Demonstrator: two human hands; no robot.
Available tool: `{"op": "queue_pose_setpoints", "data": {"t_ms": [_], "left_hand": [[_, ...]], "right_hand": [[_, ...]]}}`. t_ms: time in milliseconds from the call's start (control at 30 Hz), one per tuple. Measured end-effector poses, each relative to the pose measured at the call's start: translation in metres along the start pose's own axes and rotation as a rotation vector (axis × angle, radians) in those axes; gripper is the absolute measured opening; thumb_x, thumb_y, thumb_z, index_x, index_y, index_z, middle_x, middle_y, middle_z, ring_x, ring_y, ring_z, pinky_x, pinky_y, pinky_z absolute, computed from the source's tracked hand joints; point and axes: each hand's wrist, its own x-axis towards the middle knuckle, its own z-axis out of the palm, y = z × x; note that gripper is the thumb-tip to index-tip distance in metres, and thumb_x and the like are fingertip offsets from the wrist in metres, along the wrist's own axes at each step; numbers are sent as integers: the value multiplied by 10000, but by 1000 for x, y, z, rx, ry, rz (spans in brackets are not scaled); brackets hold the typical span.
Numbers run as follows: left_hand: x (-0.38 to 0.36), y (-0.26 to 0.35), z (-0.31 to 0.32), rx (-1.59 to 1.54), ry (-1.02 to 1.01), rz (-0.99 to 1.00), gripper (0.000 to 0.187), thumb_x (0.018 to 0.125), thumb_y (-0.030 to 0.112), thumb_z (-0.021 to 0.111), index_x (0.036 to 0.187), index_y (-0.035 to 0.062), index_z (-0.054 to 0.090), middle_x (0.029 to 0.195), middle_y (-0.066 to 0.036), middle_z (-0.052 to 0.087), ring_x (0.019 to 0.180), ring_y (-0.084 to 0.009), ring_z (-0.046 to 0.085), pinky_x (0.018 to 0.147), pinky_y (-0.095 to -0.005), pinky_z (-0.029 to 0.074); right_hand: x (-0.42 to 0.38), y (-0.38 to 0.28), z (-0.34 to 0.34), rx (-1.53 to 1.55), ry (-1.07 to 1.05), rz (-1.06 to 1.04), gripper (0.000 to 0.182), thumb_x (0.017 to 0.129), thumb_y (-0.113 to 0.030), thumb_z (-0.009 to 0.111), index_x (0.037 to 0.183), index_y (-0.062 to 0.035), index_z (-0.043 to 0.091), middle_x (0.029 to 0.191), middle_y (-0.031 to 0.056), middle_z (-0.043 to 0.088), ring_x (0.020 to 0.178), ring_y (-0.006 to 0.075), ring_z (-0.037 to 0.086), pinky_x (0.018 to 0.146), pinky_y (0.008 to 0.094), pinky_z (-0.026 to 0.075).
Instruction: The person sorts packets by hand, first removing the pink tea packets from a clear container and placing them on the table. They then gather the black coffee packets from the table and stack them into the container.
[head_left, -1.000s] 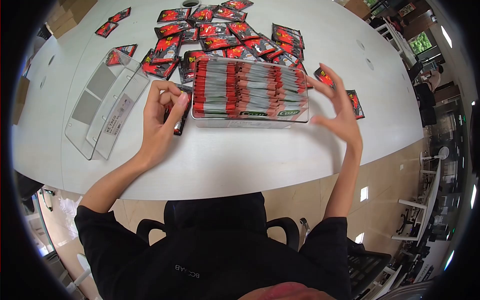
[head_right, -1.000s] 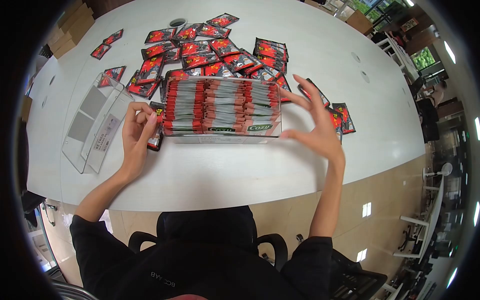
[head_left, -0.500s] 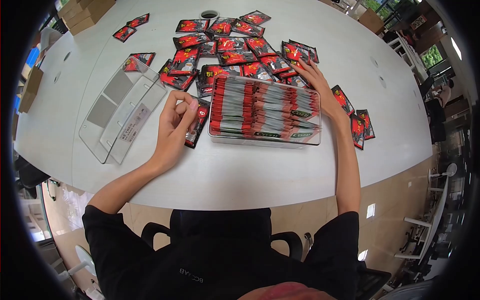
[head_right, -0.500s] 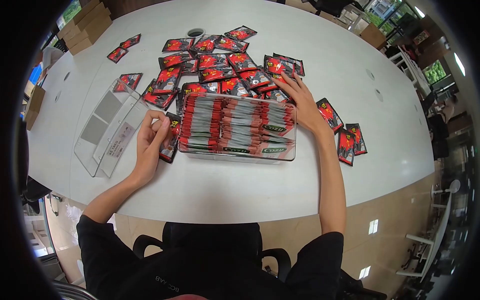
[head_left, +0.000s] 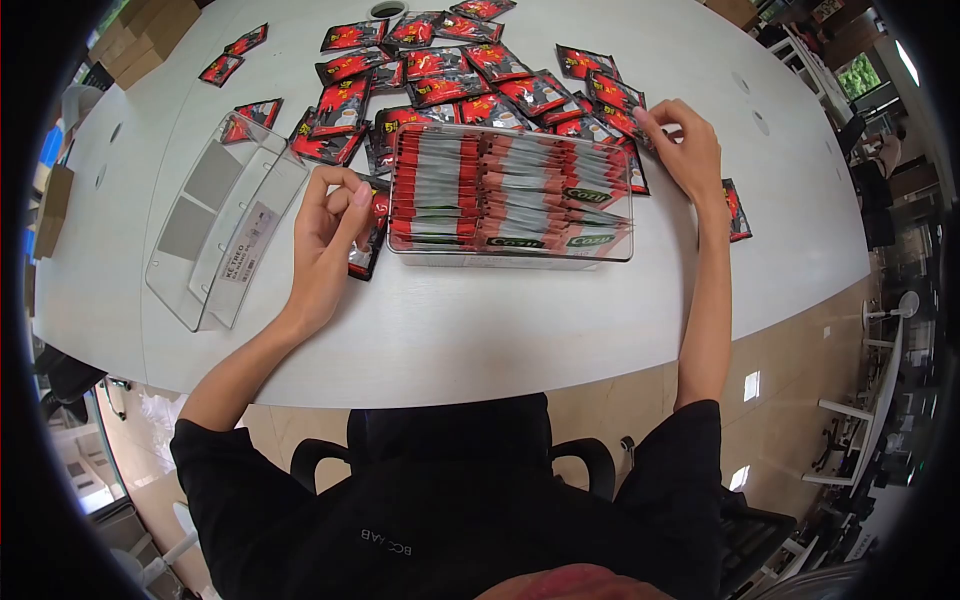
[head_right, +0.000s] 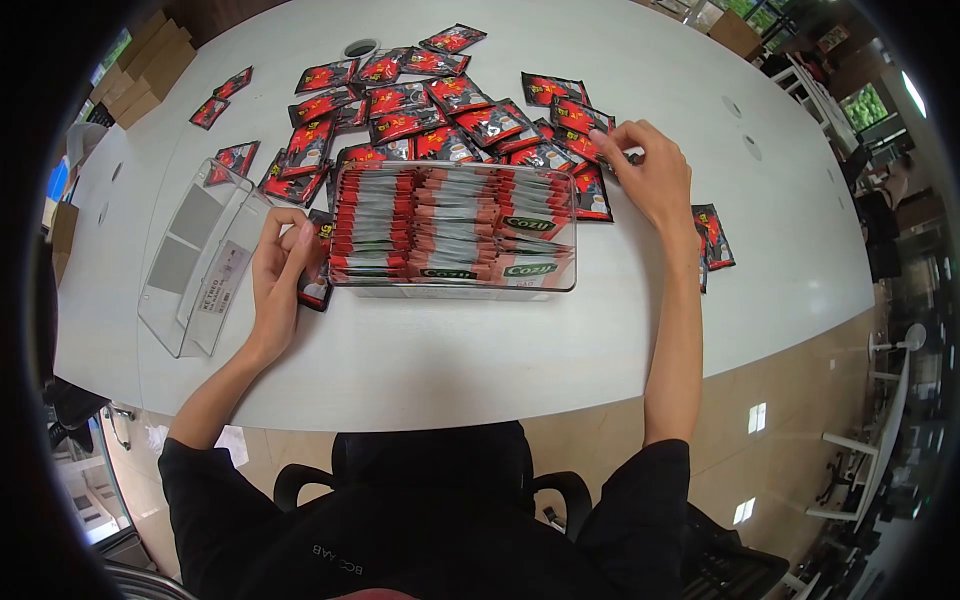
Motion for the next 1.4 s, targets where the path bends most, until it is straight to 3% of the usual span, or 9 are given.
{"op": "queue_pose_setpoints", "data": {"t_ms": [167, 267, 567, 633, 700, 767, 900, 1133, 1400], "left_hand": [[2, -1, -6, 184, -119, 206, 590, 851, 305, 770, 1282, 81, 436, 1046, -56, 540, 953, -129, 512, 853, -276, 428], [4, 5, 0, 411, -161, 212, 1171, 595, 342, 933, 1523, 80, 268, 1404, -202, 472, 1345, -299, 443, 1105, -391, 367], [10, 3, -3, 503, -298, 228, 1103, 558, 313, 961, 1455, 25, 387, 1391, -152, 492, 1266, -277, 521, 1105, -391, 397], [5, 8, 6, 534, -298, 285, 1154, 512, 348, 975, 1454, 30, 390, 1339, -144, 514, 1235, -280, 531, 1088, -402, 399], [1, 11, 14, 658, -303, 375, 1149, 514, 362, 972, 1452, 38, 395, 1301, -149, 522, 1218, -289, 530, 1066, -416, 401], [0, 9, 15, 661, -311, 390, 1145, 538, 376, 960, 1466, 41, 381, 1320, -157, 518, 1221, -298, 521, 1052, -429, 400], [1, 9, 13, 650, -342, 359, 1032, 603, 350, 933, 1443, 35, 421, 1350, -146, 530, 1238, -295, 521, 1038, -403, 405], [-2, 10, 11, 759, -445, 384, 559, 835, 239, 772, 1318, 34, 582, 1250, -144, 602, 1167, -310, 553, 996, -413, 429], [2, 2, 38, 710, -469, 482, 299, 881, 185, 716, 1127, 26, 658, 1150, -136, 638, 1109, -281, 584, 962, -389, 435]], "right_hand": [[-1, 23, 20, 14, 14, -263, 516, 821, -409, 765, 1253, -157, 634, 1373, 100, 573, 1215, 275, 566, 966, 422, 482], [-2, 29, 28, 83, -207, -316, 661, 801, -389, 781, 1383, -187, 542, 1495, 116, 460, 1313, 328, 485, 1102, 462, 392], [0, 10, -11, -118, -95, -330, 416, 965, -357, 614, 1302, -113, 618, 1308, 112, 641, 1317, 276, 500, 1095, 432, 379], [-9, 0, -27, 402, -190, -188, 423, 1028, -394, 504, 1265, -69, 636, 1250, 102, 674, 1296, 245, 524, 1105, 419, 359], [-25, -6, -36, 504, -257, -216, 652, 966, -581, 523, 1370, -69, 550, 1313, 125, 634, 1305, 263, 521, 1125, 429, 336], [-53, -20, -33, 891, -346, -340, 1023, 728, -646, 770, 1487, -70, 396, 1438, 158, 522, 1365, 299, 459, 1151, 441, 302], [-101, -30, -26, 704, -296, -348, 1397, 380, -401, 996, 1537, -66, 289, 1531, 170, 372, 1419, 314, 373, 1156, 457, 303], [-187, -54, 5, 645, 147, -65, 1196, 503, -264, 961, 1488, -25, 325, 1405, 159, 430, 1330, 287, 437, 1114, 413, 348], [-229, -89, 33, 554, 461, 60, 1215, 577, -222, 951, 1524, -5, 222, 1478, 197, 346, 1381, 332, 365, 1154, 442, 288]]}}
